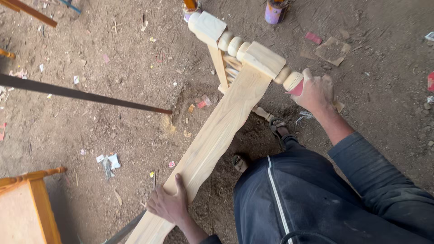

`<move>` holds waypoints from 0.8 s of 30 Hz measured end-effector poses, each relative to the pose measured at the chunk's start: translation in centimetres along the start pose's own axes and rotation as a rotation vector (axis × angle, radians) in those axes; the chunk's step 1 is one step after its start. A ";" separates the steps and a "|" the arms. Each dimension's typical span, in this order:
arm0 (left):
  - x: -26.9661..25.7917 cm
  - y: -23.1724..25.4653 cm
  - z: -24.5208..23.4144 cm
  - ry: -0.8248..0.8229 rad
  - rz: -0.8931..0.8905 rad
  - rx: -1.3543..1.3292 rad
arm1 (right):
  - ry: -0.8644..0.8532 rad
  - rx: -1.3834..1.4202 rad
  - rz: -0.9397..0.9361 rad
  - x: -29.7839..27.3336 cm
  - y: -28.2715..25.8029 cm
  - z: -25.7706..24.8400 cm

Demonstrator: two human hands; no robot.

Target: The person sands a wooden bed frame using a red sanding block. They hold the frame with one hand and rub the sanding block along the flat and turned surfaces of the wood. The person moves along the frame to sand different sections, including the headboard and side rails.

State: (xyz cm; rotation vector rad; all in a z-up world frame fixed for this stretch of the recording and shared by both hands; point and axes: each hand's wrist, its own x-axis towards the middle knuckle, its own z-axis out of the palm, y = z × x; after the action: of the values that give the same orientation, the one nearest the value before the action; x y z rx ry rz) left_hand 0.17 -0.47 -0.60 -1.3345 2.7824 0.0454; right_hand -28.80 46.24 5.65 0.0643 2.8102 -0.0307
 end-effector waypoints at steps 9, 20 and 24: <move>0.2 0.2 -0.1 -0.022 -0.007 0.013 | -0.339 -0.160 -0.107 5.3 -2.2 -2.5; -0.4 1.3 -1.9 0.091 0.004 -0.060 | -0.898 1.197 -0.046 7.1 1.4 -1.5; -0.6 2.0 -2.3 0.049 -0.019 -0.034 | -0.349 0.428 0.025 4.5 0.2 -1.3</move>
State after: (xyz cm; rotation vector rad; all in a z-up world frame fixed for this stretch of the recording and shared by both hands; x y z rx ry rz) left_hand -1.12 1.09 1.72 -1.3876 2.8209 0.0601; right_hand -33.49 46.64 5.42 0.1749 2.4080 -0.5790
